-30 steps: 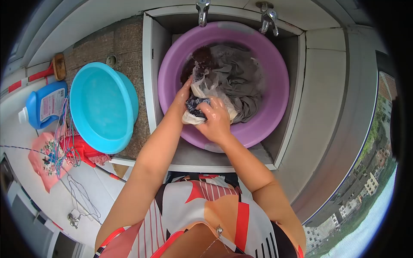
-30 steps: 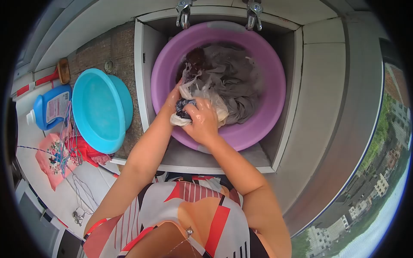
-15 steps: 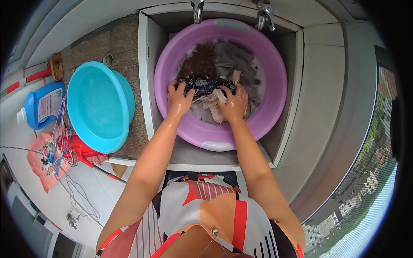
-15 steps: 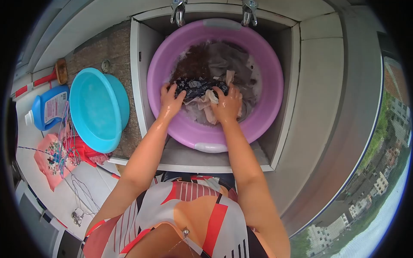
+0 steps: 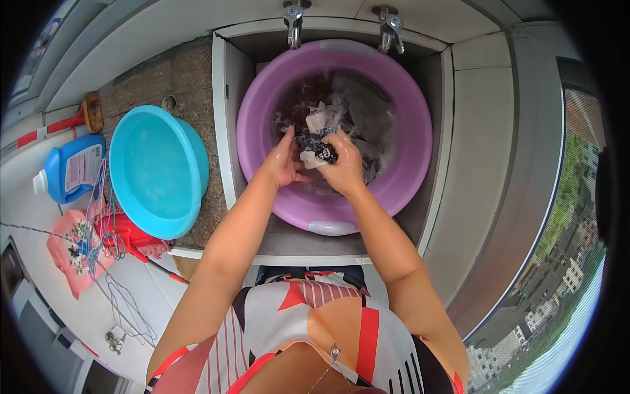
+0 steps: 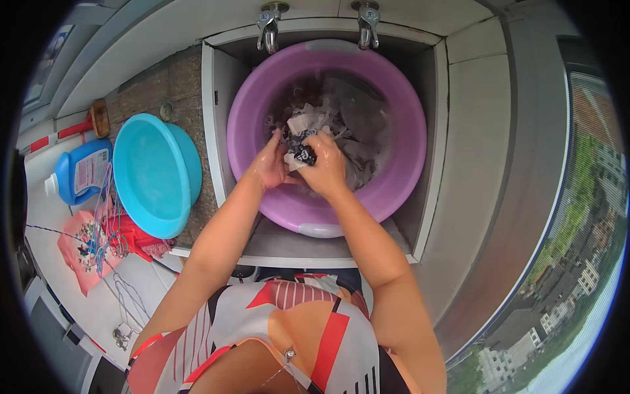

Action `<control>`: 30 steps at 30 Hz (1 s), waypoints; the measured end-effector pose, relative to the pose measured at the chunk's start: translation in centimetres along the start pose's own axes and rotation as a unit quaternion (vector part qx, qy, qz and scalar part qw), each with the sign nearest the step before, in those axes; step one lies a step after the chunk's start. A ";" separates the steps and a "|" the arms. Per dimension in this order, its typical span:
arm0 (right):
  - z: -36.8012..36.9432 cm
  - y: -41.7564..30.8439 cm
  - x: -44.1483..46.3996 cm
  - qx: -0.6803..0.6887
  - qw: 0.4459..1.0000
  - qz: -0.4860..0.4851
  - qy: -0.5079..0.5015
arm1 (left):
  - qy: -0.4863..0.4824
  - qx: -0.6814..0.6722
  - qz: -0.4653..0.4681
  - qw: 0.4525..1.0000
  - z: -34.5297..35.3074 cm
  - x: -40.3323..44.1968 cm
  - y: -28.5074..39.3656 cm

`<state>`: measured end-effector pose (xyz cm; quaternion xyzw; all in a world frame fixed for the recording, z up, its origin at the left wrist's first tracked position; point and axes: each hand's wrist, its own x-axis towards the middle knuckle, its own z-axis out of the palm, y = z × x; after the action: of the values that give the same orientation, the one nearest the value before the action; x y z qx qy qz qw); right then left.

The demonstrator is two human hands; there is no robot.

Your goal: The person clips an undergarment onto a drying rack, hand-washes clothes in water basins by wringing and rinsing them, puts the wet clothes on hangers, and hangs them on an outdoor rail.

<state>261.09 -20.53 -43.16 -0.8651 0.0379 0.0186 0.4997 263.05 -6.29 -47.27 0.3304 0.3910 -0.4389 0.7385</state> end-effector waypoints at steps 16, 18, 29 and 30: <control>-1.6 6.7 8.7 -0.193 0.971 -0.042 0.132 | 0.182 0.140 0.361 0.904 1.4 3.8 3.1; -1.6 8.0 9.6 -0.269 0.959 -0.047 0.082 | 0.258 0.370 0.449 0.771 1.5 6.0 3.9; 9.1 28.1 9.2 0.092 0.987 0.108 0.080 | 0.242 0.779 0.236 0.529 -4.9 20.6 -0.8; 8.9 27.8 8.6 0.140 0.976 0.160 0.037 | 0.218 0.780 0.252 0.530 -4.7 19.3 -0.8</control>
<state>267.42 -27.05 -72.19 -0.7694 0.1968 0.0605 0.6047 266.94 -10.26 -66.34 0.9452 -0.0573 -0.2792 0.1591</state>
